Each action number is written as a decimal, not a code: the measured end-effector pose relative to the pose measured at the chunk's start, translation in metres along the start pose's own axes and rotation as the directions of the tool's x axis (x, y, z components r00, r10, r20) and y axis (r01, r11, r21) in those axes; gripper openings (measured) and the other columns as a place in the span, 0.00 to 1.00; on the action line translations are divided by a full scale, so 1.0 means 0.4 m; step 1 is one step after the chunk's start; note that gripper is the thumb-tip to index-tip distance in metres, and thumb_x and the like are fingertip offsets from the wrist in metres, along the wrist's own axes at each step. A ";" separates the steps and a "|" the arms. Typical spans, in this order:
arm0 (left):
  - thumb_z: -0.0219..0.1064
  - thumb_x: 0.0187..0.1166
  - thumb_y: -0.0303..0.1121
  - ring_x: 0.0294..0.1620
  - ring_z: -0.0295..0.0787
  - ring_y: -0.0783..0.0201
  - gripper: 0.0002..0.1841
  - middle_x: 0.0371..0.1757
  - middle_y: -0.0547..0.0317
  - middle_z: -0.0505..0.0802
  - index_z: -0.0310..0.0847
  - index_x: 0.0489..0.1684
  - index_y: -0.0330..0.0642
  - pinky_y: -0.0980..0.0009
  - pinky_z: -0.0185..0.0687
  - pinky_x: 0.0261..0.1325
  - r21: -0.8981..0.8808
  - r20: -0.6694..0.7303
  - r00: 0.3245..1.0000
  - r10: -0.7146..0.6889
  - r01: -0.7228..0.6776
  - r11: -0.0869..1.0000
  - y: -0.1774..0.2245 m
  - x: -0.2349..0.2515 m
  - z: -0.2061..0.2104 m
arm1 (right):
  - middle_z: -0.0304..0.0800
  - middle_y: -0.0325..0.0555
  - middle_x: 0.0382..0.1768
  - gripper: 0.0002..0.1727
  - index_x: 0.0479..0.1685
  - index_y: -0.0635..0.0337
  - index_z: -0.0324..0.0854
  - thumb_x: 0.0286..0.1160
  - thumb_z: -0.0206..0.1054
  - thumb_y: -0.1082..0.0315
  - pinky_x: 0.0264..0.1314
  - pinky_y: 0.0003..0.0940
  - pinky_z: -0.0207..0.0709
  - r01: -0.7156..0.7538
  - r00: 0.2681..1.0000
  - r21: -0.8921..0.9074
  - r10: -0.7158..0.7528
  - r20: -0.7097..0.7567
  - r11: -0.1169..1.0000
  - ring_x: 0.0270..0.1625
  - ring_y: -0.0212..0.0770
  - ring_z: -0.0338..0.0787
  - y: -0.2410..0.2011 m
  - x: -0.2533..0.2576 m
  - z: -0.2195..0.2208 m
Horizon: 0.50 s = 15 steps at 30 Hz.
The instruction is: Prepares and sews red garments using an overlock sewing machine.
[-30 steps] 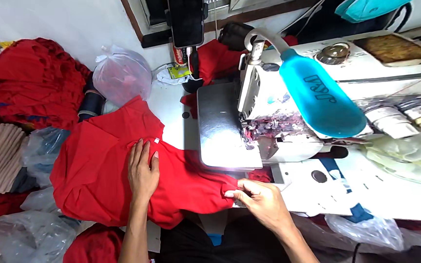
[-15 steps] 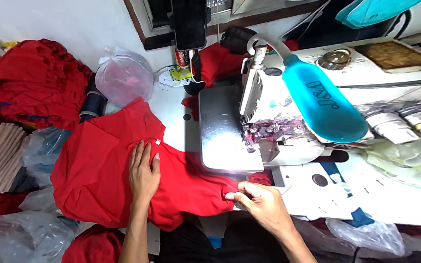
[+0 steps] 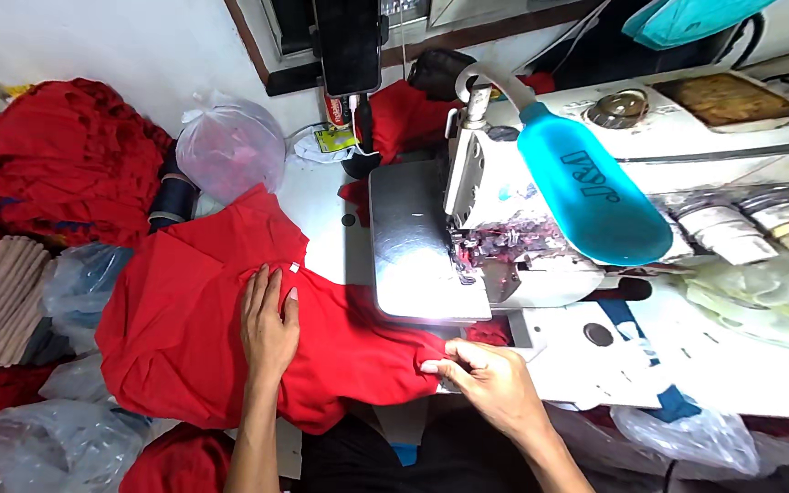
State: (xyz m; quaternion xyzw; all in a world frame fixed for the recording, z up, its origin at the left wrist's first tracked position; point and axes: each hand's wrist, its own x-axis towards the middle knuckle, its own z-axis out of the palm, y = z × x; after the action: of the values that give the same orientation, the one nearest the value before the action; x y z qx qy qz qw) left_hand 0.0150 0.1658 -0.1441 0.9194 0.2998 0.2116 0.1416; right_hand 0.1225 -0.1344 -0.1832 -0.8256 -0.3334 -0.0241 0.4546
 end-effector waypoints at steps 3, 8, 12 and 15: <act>0.55 0.87 0.48 0.90 0.64 0.48 0.26 0.86 0.52 0.77 0.81 0.77 0.45 0.45 0.58 0.89 -0.002 -0.003 1.000 -0.002 0.002 1.000 -0.001 -0.001 0.001 | 0.80 0.32 0.15 0.26 0.21 0.51 0.85 0.74 0.66 0.38 0.23 0.26 0.70 -0.002 1.000 0.000 0.002 0.001 1.000 0.20 0.25 0.78 0.000 -0.001 0.001; 0.55 0.87 0.48 0.90 0.64 0.49 0.26 0.86 0.53 0.76 0.81 0.78 0.45 0.46 0.57 0.89 -0.001 0.000 1.000 -0.004 0.004 1.000 -0.002 -0.003 0.002 | 0.81 0.31 0.15 0.26 0.22 0.51 0.86 0.73 0.66 0.38 0.23 0.25 0.71 -0.010 1.000 -0.003 0.010 0.012 1.000 0.20 0.25 0.78 -0.002 0.000 -0.001; 0.55 0.87 0.49 0.90 0.64 0.50 0.26 0.86 0.54 0.76 0.81 0.77 0.46 0.46 0.57 0.90 0.004 -0.006 1.000 -0.003 0.003 1.000 -0.001 -0.004 0.002 | 0.81 0.31 0.15 0.25 0.21 0.50 0.86 0.72 0.67 0.39 0.23 0.25 0.71 -0.013 1.000 -0.001 0.013 0.021 1.000 0.20 0.24 0.78 -0.002 0.000 -0.002; 0.55 0.87 0.48 0.90 0.64 0.50 0.26 0.86 0.54 0.76 0.81 0.77 0.45 0.46 0.57 0.89 0.003 -0.005 1.000 -0.002 0.002 1.000 -0.001 -0.003 0.002 | 0.80 0.31 0.14 0.25 0.21 0.50 0.86 0.72 0.67 0.39 0.23 0.25 0.70 -0.010 1.000 -0.005 0.010 0.014 1.000 0.19 0.24 0.77 -0.001 0.001 -0.001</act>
State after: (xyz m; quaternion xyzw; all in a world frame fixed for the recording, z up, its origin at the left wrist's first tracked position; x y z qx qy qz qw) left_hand 0.0143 0.1653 -0.1453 0.9188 0.3014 0.2130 0.1396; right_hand 0.1226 -0.1345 -0.1824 -0.8287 -0.3322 -0.0170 0.4501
